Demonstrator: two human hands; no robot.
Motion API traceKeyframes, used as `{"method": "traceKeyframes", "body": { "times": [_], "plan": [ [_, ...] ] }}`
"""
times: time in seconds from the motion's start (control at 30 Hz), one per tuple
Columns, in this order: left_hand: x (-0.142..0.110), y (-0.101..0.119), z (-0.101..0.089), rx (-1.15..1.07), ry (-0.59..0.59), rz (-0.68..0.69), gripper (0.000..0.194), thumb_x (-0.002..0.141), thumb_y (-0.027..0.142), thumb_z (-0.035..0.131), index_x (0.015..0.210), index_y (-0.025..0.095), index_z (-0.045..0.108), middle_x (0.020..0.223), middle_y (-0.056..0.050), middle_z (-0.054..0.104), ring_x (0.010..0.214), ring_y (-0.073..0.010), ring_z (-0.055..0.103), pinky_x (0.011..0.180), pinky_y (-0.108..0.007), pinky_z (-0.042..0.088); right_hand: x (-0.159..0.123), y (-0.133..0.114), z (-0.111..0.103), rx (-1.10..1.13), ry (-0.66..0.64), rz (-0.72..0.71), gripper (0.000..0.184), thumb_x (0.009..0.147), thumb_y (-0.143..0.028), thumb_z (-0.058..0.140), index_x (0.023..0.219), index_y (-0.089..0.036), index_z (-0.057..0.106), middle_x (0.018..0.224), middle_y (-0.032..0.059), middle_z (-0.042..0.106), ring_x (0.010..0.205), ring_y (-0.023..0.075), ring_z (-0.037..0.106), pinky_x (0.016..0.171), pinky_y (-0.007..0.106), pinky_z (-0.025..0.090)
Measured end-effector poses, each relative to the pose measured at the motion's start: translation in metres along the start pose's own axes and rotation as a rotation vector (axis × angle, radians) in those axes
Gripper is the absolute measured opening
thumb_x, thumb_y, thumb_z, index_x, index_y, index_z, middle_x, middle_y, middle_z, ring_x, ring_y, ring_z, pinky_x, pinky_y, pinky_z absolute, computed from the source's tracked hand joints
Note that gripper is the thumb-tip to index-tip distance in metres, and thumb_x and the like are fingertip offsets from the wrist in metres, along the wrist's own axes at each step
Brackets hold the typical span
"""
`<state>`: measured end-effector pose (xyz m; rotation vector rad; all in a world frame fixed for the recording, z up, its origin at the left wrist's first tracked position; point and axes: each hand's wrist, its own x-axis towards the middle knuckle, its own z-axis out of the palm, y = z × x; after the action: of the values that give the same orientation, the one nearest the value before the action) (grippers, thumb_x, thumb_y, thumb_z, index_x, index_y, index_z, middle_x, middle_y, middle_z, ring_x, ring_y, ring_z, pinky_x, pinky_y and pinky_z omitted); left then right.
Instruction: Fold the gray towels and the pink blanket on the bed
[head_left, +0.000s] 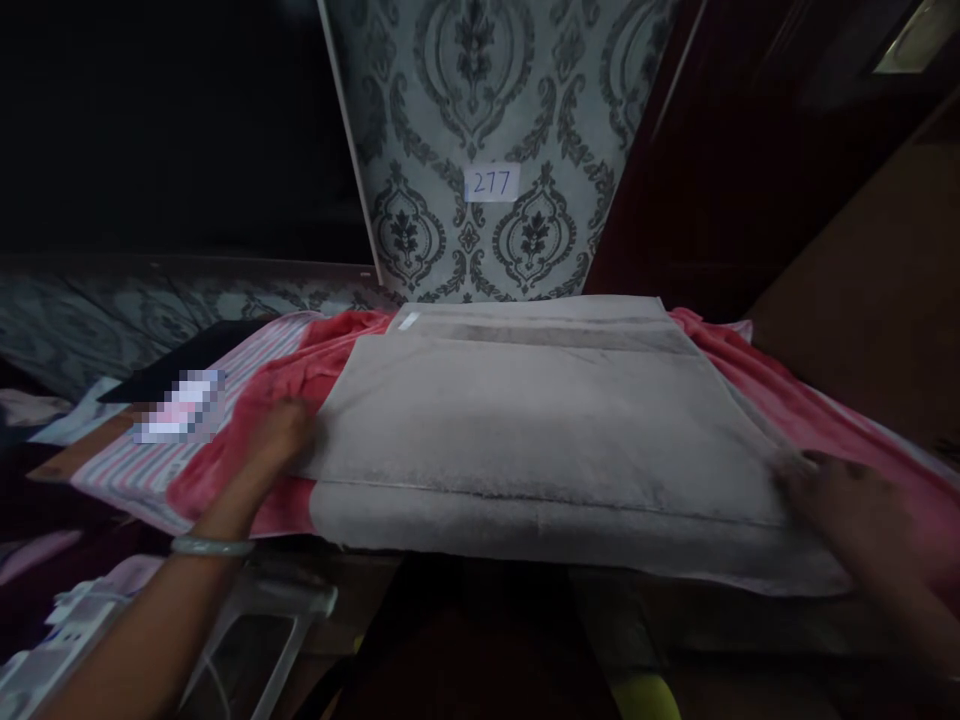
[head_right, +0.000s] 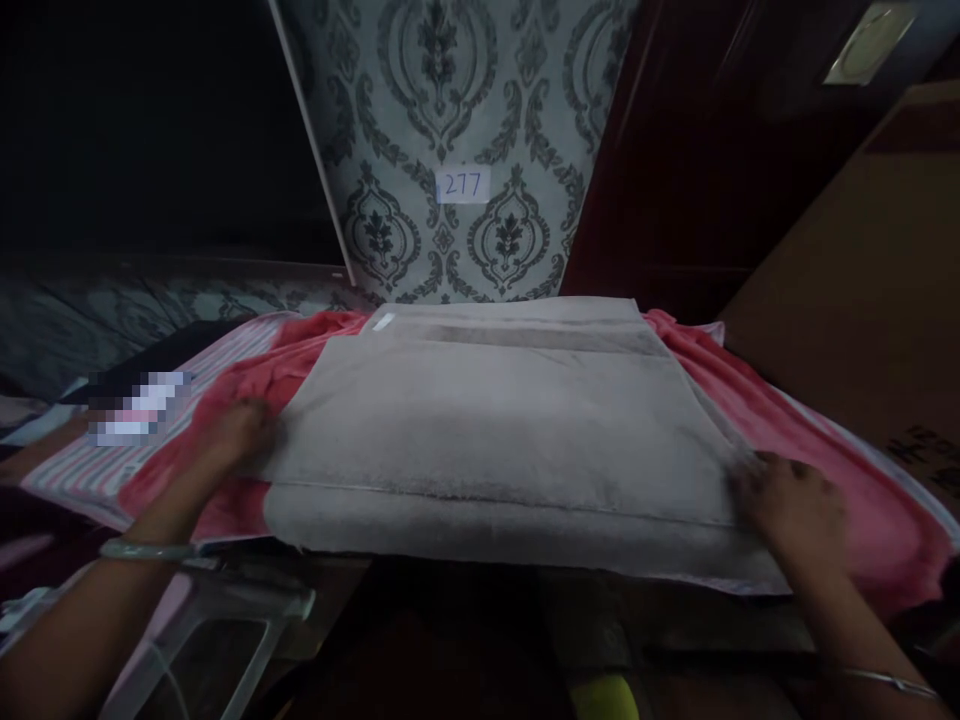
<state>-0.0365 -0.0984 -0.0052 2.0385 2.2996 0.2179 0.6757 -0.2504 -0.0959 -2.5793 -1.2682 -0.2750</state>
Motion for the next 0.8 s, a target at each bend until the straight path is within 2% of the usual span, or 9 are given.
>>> {"method": "traceKeyframes", "body": {
  "times": [0.1, 0.17, 0.23, 0.33, 0.47, 0.6, 0.67, 0.73, 0.8],
  "plan": [
    [-0.001, 0.068, 0.009, -0.002, 0.049, 0.345, 0.047, 0.093, 0.031, 0.045, 0.129, 0.003, 0.057, 0.141, -0.027, 0.055, 0.133, -0.0364, 0.051, 0.110, -0.049, 0.040, -0.014, -0.090, -0.007, 0.056, 0.079, -0.337, 0.069, 0.093, -0.054, 0.029, 0.136, -0.008, 0.057, 0.141, 0.0281, 0.052, 0.129, 0.0388, 0.050, 0.105, 0.052, 0.043],
    [-0.002, 0.122, 0.026, -0.022, -0.003, 0.516, 0.053, 0.092, 0.039, 0.054, 0.142, 0.020, 0.051, 0.155, -0.010, 0.046, 0.145, -0.0243, 0.039, 0.118, -0.037, 0.034, -0.026, -0.159, -0.006, 0.109, 0.102, -0.512, 0.059, 0.096, -0.048, 0.031, 0.141, -0.016, 0.053, 0.148, 0.0204, 0.048, 0.134, 0.0354, 0.046, 0.106, 0.054, 0.043],
    [-0.002, 0.166, 0.046, -0.029, -0.086, 0.696, 0.060, 0.095, 0.045, 0.051, 0.151, 0.026, 0.041, 0.164, -0.007, 0.033, 0.152, -0.0255, 0.027, 0.122, -0.045, 0.026, -0.041, -0.217, 0.000, 0.119, 0.051, -0.637, 0.056, 0.098, -0.047, 0.031, 0.148, -0.025, 0.047, 0.157, 0.0120, 0.041, 0.142, 0.0338, 0.037, 0.107, 0.057, 0.041],
    [0.005, 0.191, 0.074, -0.028, -0.103, 0.758, 0.063, 0.098, 0.051, 0.041, 0.156, 0.025, 0.032, 0.166, -0.010, 0.024, 0.154, -0.0295, 0.019, 0.123, -0.056, 0.018, -0.061, -0.262, 0.014, 0.072, -0.095, -0.755, 0.057, 0.100, -0.050, 0.030, 0.154, -0.032, 0.039, 0.162, 0.0037, 0.032, 0.149, 0.0320, 0.027, 0.112, 0.060, 0.034],
    [0.030, 0.160, 0.082, 0.032, -0.060, 0.650, 0.066, 0.098, 0.058, 0.038, 0.157, 0.029, 0.031, 0.167, -0.006, 0.023, 0.154, -0.0286, 0.018, 0.124, -0.056, 0.013, -0.069, -0.262, 0.032, 0.056, -0.153, -0.792, 0.059, 0.101, -0.053, 0.027, 0.157, -0.034, 0.034, 0.164, 0.0004, 0.026, 0.151, 0.0307, 0.023, 0.116, 0.059, 0.029],
    [0.067, 0.095, 0.059, 0.115, -0.028, 0.358, 0.059, 0.100, 0.053, 0.034, 0.155, 0.030, 0.035, 0.166, -0.003, 0.025, 0.154, -0.0258, 0.019, 0.124, -0.053, 0.013, -0.066, -0.254, 0.043, 0.083, -0.122, -0.802, 0.061, 0.101, -0.057, 0.026, 0.157, -0.034, 0.033, 0.165, 0.0000, 0.024, 0.151, 0.0313, 0.021, 0.117, 0.060, 0.027],
    [0.083, 0.069, 0.043, 0.136, 0.006, 0.211, 0.058, 0.101, 0.048, 0.032, 0.154, 0.027, 0.037, 0.165, -0.008, 0.029, 0.153, -0.0310, 0.022, 0.122, -0.060, 0.016, -0.065, -0.255, 0.048, 0.106, -0.104, -0.806, 0.061, 0.100, -0.058, 0.026, 0.157, -0.035, 0.034, 0.165, 0.0000, 0.024, 0.152, 0.0315, 0.020, 0.117, 0.060, 0.027],
    [0.095, 0.058, 0.030, 0.158, 0.058, 0.056, 0.058, 0.100, 0.043, 0.032, 0.153, 0.019, 0.040, 0.162, -0.017, 0.031, 0.150, -0.0397, 0.024, 0.116, -0.070, 0.020, -0.064, -0.258, 0.051, 0.126, -0.099, -0.805, 0.061, 0.100, -0.058, 0.026, 0.156, -0.036, 0.034, 0.165, 0.0000, 0.025, 0.152, 0.0316, 0.020, 0.117, 0.061, 0.026],
    [0.104, 0.066, 0.024, 0.172, 0.134, -0.010, 0.060, 0.100, 0.041, 0.032, 0.153, 0.012, 0.039, 0.162, -0.022, 0.028, 0.151, -0.0427, 0.021, 0.115, -0.071, 0.020, -0.064, -0.261, 0.050, 0.136, -0.112, -0.796, 0.061, 0.100, -0.058, 0.027, 0.156, -0.036, 0.034, 0.165, 0.0004, 0.025, 0.152, 0.0322, 0.020, 0.117, 0.061, 0.025]
  ]
}}
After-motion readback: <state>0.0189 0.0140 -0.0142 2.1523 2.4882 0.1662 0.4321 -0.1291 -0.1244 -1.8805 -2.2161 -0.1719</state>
